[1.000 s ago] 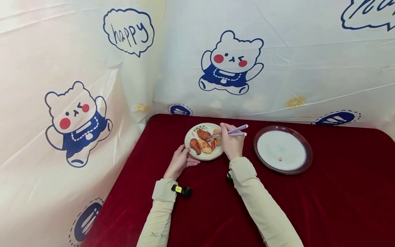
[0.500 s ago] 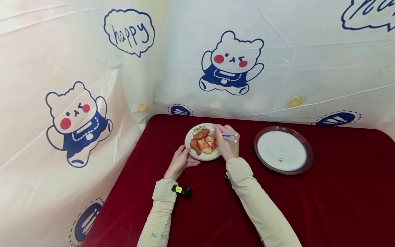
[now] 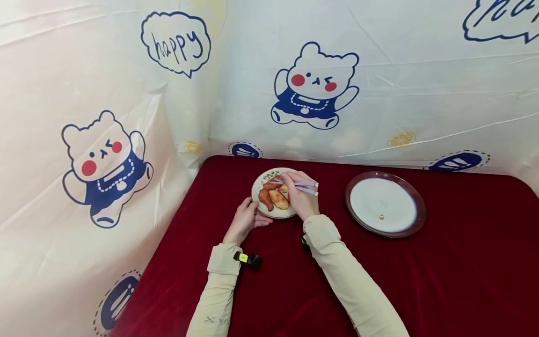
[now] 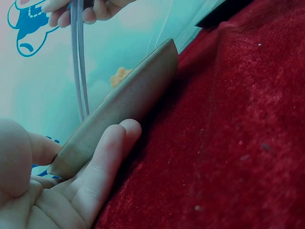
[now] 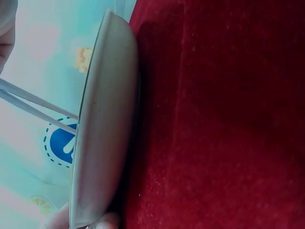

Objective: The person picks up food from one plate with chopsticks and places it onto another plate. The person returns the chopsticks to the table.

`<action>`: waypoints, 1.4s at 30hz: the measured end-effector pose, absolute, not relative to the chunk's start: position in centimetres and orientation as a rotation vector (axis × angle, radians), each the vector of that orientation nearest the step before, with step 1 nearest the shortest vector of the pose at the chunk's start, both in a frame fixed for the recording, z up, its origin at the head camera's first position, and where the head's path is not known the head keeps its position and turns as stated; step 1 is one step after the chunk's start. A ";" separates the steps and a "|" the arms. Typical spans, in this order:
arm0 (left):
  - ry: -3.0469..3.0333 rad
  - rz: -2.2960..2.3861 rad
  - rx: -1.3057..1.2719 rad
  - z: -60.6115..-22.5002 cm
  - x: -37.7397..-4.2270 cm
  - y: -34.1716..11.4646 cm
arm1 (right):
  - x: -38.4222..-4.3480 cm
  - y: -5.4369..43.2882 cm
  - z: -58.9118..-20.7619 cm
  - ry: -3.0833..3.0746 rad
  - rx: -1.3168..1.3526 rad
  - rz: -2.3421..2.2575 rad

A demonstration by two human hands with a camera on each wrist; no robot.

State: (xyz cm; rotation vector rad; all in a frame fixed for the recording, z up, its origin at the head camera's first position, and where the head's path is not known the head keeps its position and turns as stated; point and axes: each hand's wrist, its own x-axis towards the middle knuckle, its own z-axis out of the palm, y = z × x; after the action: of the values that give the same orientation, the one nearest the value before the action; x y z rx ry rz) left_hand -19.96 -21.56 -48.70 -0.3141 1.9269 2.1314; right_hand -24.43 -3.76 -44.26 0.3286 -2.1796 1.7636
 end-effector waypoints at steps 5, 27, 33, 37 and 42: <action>1.914 2.136 -0.316 -48.7 -20.0 -21.3 | -25.5 -3.4 -46.2 -2.174 0.329 1.740; 1.937 2.140 -0.331 -49.2 -19.9 -21.0 | -24.1 -0.5 -43.8 -2.198 0.392 1.639; 1.939 2.140 -0.359 -50.9 -20.7 -21.4 | -22.1 2.6 -41.6 -2.148 0.644 1.370; 1.934 2.162 -0.373 -51.7 -21.0 -21.5 | -20.1 5.5 -40.6 -2.050 0.854 1.164; 1.941 2.179 -0.367 -51.8 -21.0 -21.5 | -16.7 9.0 -40.5 -2.064 1.064 0.941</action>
State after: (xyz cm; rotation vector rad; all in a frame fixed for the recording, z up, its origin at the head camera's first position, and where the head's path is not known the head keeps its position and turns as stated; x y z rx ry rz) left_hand -20.96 -21.45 -51.81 -0.3669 1.9412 2.1794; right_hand -16.68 8.97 -40.52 1.0644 -2.0644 0.9415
